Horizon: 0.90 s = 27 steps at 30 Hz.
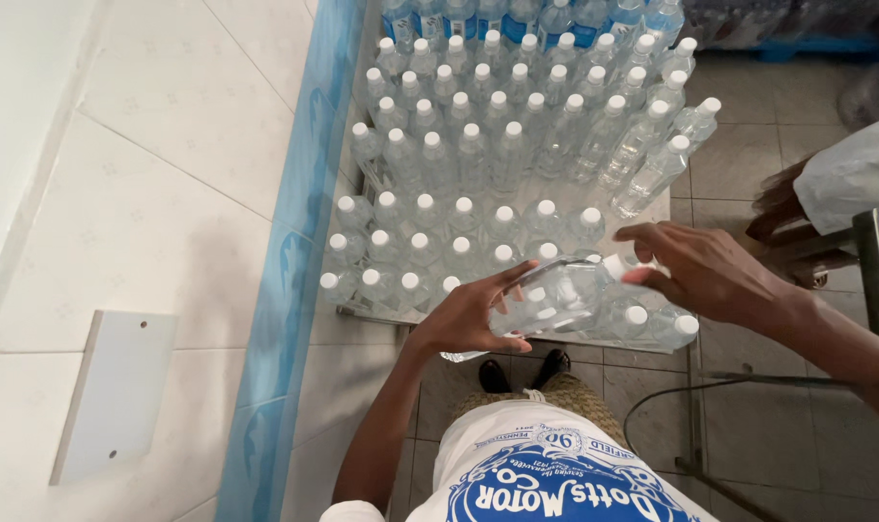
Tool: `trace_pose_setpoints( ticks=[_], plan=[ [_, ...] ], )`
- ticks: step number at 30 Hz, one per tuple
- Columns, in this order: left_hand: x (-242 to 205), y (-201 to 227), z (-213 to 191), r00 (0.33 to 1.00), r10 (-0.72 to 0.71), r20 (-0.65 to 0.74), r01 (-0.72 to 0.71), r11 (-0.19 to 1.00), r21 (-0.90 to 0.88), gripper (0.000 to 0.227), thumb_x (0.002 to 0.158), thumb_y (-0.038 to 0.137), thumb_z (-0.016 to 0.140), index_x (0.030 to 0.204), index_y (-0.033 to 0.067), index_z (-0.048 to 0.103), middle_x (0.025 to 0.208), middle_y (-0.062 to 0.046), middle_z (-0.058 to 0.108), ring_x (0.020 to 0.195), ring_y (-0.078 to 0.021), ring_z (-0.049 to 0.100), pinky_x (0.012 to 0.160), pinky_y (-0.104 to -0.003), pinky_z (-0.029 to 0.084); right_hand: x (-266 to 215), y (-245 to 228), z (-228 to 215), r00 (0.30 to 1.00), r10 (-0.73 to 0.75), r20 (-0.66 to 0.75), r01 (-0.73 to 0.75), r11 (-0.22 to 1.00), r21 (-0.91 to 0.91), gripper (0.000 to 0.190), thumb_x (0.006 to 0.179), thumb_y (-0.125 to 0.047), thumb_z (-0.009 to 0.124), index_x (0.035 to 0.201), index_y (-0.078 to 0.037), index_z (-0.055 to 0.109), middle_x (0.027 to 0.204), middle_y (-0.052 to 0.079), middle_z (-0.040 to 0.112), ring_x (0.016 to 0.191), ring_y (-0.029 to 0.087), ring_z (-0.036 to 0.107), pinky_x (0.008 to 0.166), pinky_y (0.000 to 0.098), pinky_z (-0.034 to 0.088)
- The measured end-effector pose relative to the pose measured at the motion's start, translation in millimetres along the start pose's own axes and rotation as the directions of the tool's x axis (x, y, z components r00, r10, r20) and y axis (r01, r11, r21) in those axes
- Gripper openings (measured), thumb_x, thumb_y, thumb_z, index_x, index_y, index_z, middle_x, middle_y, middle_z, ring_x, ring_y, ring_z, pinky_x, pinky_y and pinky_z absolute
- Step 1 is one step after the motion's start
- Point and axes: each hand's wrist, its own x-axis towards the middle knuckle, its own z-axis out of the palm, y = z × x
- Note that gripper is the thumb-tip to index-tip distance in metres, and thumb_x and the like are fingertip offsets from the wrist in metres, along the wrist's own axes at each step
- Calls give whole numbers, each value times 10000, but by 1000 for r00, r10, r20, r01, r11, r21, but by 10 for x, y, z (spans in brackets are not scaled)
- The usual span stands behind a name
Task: The person repeatedly picks up clear plastic water bottles from a table, places white caps on them, and secures the caps by hand. The capped bottles are then placed back onto the table among other bottles.
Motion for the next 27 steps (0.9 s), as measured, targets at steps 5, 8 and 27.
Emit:
trace_pose_setpoints(
  ticks=[5, 8, 27],
  plan=[
    [91, 84, -80, 987, 55, 152, -47, 997, -55, 1187, 764, 574, 890, 1730, 302, 254, 1470, -65, 689, 1062, -199, 780, 824, -362, 597, -169, 180, 189, 902, -433, -10, 404, 851, -336, 409, 1080, -477, 543, 1279, -123, 587, 1088, 79, 686, 796, 221, 661, 688, 382, 603],
    [168, 184, -89, 975, 55, 215, -53, 998, -16, 1188, 776, 607, 859, 1737, 309, 227, 1488, -59, 676, 1091, -242, 769, 805, -383, 560, -318, 70, 261, 996, -77, 45, 72, 993, 96, 484, 1093, -571, 439, 951, -131, 580, 792, 20, 558, 615, 182, 489, 576, 382, 437],
    [1886, 286, 341, 671, 464, 578, 169, 664, -728, 1204, 846, 333, 940, 1747, 82, 182, 1386, -278, 736, 1120, -407, 819, 927, -525, 725, -424, 920, -752, 518, -650, -556, 520, 756, -399, 285, 1089, -88, 421, 811, -128, 466, 561, 92, 573, 392, 196, 462, 365, 383, 405]
  ],
)
